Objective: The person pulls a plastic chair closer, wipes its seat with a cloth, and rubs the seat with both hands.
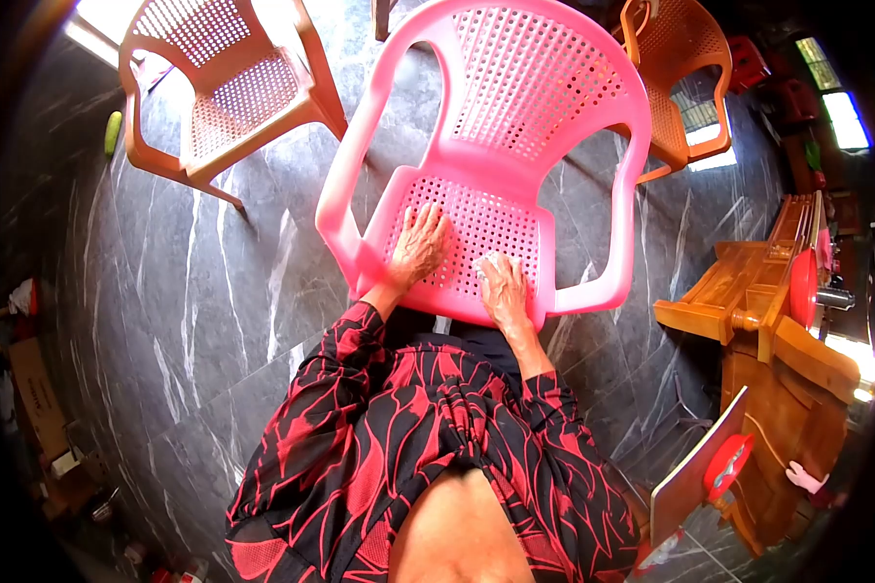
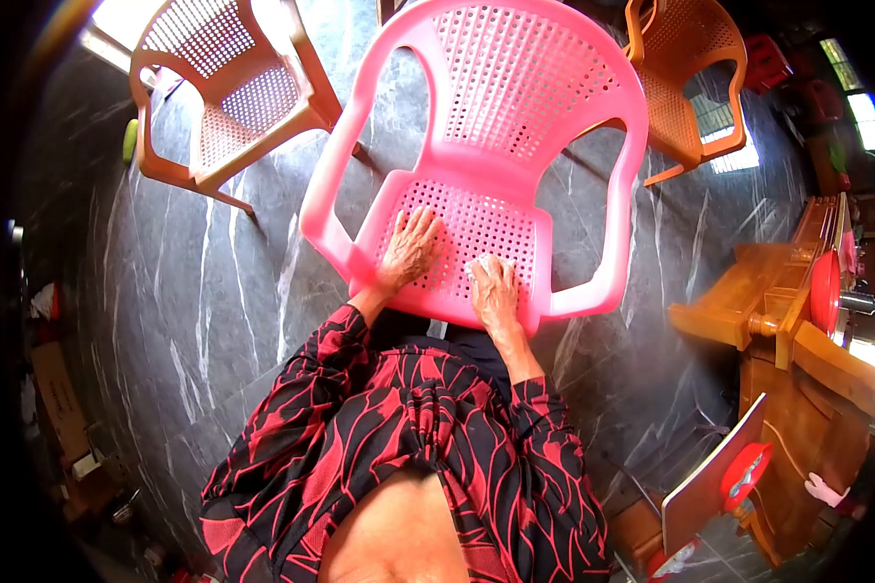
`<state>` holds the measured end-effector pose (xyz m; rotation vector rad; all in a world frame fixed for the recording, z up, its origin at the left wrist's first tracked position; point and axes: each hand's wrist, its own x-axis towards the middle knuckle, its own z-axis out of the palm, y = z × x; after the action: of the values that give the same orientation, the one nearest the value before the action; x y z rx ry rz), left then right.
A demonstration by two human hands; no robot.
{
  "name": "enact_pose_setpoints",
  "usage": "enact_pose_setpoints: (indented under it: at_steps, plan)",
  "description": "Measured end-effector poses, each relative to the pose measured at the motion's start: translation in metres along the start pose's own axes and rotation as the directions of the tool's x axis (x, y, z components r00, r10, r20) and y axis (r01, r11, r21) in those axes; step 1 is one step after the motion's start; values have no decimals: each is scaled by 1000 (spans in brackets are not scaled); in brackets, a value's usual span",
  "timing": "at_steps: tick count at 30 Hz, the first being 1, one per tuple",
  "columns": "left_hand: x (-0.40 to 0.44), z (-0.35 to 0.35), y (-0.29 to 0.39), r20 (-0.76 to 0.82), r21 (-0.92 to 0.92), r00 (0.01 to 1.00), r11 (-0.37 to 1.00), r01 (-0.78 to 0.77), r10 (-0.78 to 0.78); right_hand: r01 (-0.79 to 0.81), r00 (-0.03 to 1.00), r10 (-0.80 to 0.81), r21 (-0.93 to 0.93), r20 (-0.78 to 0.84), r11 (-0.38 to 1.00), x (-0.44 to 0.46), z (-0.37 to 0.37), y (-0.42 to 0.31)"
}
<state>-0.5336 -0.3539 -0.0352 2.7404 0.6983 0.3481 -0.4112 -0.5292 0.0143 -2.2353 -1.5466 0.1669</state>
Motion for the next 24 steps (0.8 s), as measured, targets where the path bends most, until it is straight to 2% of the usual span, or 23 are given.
enact_pose_setpoints:
  at_steps: [9,11,15,18,24]
  plan:
    - [0,-2,1,-15,6,1000,1000,-9,9,13,995,-21,83,94,996,-47,-27,-7]
    - [0,-1,1,-11,13,1000,1000,-10,10,-18,995,20,-15,102,1000,-49,-37,-10]
    - [-1,-4,2,-8,8,1000,1000,-5,5,-37,996,38,-15,75,999,-38,-30,3]
    - [-1,-5,2,3,7,1000,1000,-6,6,-24,1000,25,-81,5,996,-24,-18,14]
    - [1,-8,3,3,23,1000,1000,-9,9,-3,999,-2,-147,-36,989,13,-3,26]
